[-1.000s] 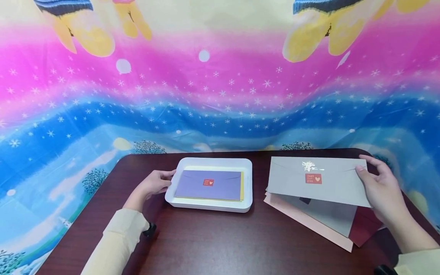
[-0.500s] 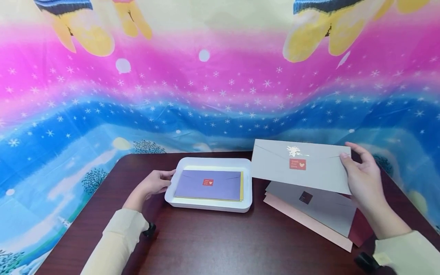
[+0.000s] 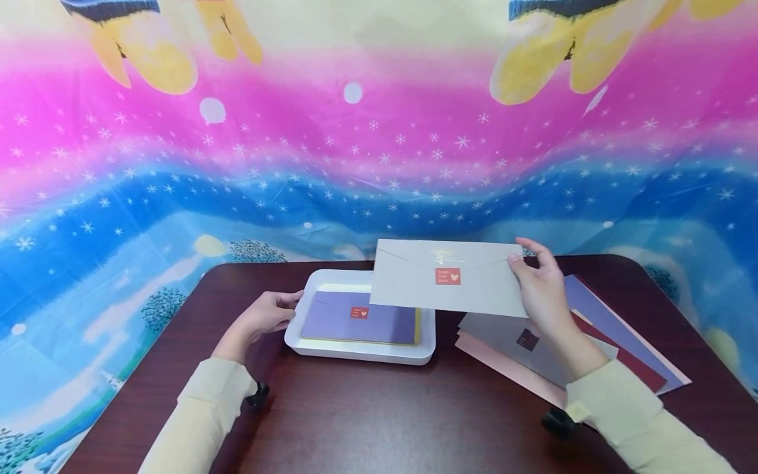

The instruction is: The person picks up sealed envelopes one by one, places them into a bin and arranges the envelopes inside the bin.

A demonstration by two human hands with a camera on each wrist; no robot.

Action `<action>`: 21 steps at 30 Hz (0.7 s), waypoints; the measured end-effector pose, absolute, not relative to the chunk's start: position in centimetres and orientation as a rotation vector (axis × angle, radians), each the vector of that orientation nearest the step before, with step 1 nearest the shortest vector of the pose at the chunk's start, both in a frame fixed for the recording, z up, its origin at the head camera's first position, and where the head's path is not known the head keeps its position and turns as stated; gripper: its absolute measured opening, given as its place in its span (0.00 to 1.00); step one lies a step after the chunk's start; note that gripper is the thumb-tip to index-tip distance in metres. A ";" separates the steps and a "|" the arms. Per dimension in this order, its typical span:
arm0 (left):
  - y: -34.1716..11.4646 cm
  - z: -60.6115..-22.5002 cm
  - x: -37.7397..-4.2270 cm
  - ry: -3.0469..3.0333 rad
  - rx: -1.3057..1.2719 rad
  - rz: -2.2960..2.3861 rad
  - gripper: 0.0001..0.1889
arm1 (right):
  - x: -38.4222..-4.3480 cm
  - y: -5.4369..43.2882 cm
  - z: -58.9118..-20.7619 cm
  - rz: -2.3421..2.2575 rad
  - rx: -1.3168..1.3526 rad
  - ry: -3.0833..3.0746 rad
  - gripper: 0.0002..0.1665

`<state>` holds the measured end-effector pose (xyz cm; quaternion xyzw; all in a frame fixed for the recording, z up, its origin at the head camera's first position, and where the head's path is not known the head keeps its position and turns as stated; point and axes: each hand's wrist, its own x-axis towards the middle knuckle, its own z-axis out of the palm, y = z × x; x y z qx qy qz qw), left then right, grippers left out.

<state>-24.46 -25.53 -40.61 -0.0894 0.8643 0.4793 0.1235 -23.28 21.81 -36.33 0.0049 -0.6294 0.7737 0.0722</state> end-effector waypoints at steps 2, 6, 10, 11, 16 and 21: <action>-25.5 -40.6 -24.5 2.519 -0.255 1.397 0.29 | -23.4 20.6 -36.8 2.310 0.024 -1.901 0.14; -25.5 -40.5 -24.5 2.508 -0.254 1.418 0.29 | -23.8 18.3 -37.9 2.273 -0.001 -1.942 0.13; -25.5 -40.5 -24.3 2.496 -0.234 1.434 0.30 | -24.2 16.3 -38.6 2.230 -0.040 -2.015 0.13; -25.5 -40.4 -24.3 2.492 -0.231 1.440 0.30 | -24.3 15.9 -38.8 2.221 -0.043 -2.035 0.14; -25.6 -40.3 -24.3 2.489 -0.239 1.447 0.30 | -24.6 13.9 -39.4 2.235 -0.035 -2.113 0.24; -25.6 -40.5 -24.3 2.512 -0.230 1.429 0.30 | -24.9 12.0 -39.9 2.189 -0.038 -2.197 0.28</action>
